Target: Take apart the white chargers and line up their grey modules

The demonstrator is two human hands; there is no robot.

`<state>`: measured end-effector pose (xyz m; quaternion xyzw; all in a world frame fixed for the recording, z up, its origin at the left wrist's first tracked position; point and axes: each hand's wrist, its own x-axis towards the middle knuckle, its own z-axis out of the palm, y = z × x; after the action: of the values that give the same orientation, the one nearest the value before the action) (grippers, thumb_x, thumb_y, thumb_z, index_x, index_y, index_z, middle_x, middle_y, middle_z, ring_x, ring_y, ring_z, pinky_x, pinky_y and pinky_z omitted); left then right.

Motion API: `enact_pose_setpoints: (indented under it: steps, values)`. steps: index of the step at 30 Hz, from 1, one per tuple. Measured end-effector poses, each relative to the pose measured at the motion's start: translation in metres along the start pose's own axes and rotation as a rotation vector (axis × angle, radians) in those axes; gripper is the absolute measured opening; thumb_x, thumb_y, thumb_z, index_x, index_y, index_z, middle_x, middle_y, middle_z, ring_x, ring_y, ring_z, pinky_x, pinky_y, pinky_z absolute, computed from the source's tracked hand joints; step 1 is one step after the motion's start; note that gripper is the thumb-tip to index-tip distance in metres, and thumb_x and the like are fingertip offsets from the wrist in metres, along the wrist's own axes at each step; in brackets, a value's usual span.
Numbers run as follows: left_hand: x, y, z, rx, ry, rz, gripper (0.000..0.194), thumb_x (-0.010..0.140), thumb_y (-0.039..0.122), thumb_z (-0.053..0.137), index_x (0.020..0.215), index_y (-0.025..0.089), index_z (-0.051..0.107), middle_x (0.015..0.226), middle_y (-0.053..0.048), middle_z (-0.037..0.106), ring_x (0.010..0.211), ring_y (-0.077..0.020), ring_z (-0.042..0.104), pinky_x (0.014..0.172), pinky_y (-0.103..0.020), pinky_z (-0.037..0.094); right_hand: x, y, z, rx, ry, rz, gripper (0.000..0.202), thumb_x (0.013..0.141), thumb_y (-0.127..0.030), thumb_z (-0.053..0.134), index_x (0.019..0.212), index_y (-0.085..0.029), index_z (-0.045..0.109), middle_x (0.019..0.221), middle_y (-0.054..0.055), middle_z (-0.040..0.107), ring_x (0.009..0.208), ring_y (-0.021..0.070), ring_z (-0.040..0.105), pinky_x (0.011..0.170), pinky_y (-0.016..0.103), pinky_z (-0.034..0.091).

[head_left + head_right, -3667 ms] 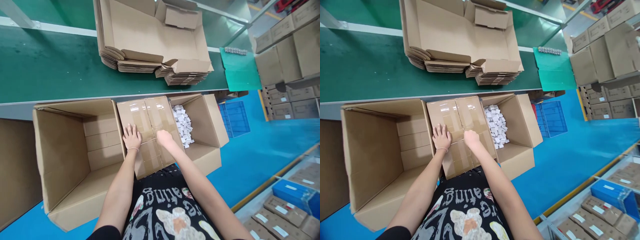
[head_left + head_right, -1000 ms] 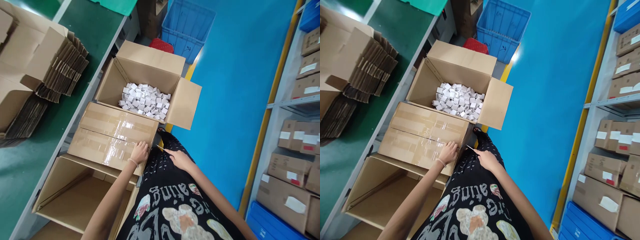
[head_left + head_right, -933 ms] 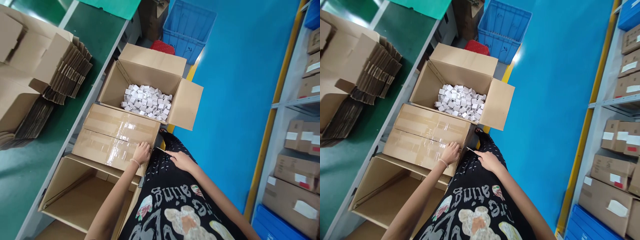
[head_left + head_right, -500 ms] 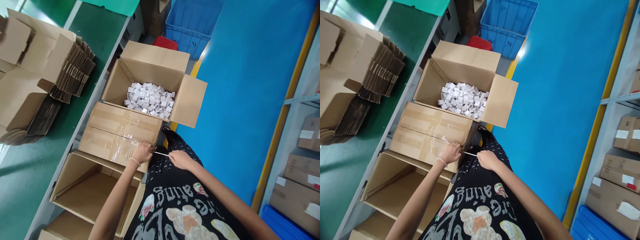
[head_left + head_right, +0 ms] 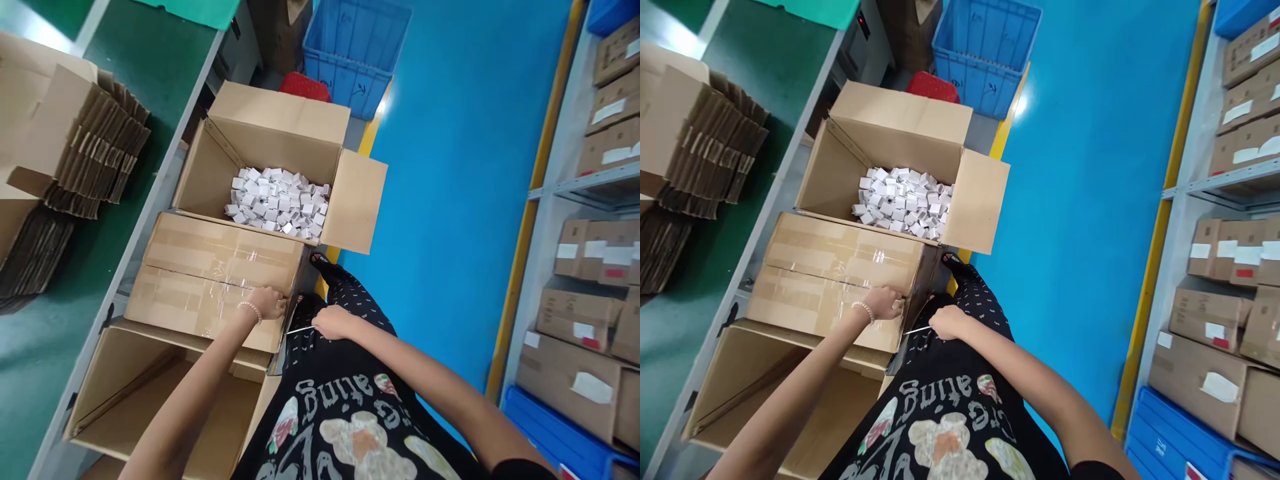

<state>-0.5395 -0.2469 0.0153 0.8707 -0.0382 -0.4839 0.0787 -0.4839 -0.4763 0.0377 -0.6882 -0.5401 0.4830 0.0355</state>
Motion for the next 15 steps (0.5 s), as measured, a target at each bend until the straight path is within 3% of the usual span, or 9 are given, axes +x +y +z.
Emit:
enact_pose_setpoints:
  steps: [8,15]
  values:
    - [-0.018,0.009,-0.011,0.047,-0.003,-0.027,0.042,0.088,0.054,0.048,0.097,0.014,0.061,0.095,-0.005,0.065,0.090,-0.0171,0.061,0.086,-0.041,0.049,0.018,0.000,0.011,-0.004,-0.005,-0.077,0.022,0.088,-0.022,0.049,0.093,-0.017,0.069,0.092,0.011,0.069,0.086,0.0270,0.066,0.070,0.035,0.051]
    - [-0.061,0.013,-0.018,0.024,0.020,-0.039,0.054,0.089,0.062,0.036,0.088,0.014,0.062,0.081,-0.006,0.067,0.083,-0.0194,0.063,0.084,-0.041,0.046,0.032,0.002,0.010,0.051,-0.071,-0.162,0.021,0.085,-0.021,0.051,0.091,-0.019,0.071,0.092,0.010,0.070,0.087,0.0252,0.065,0.072,0.033,0.049]
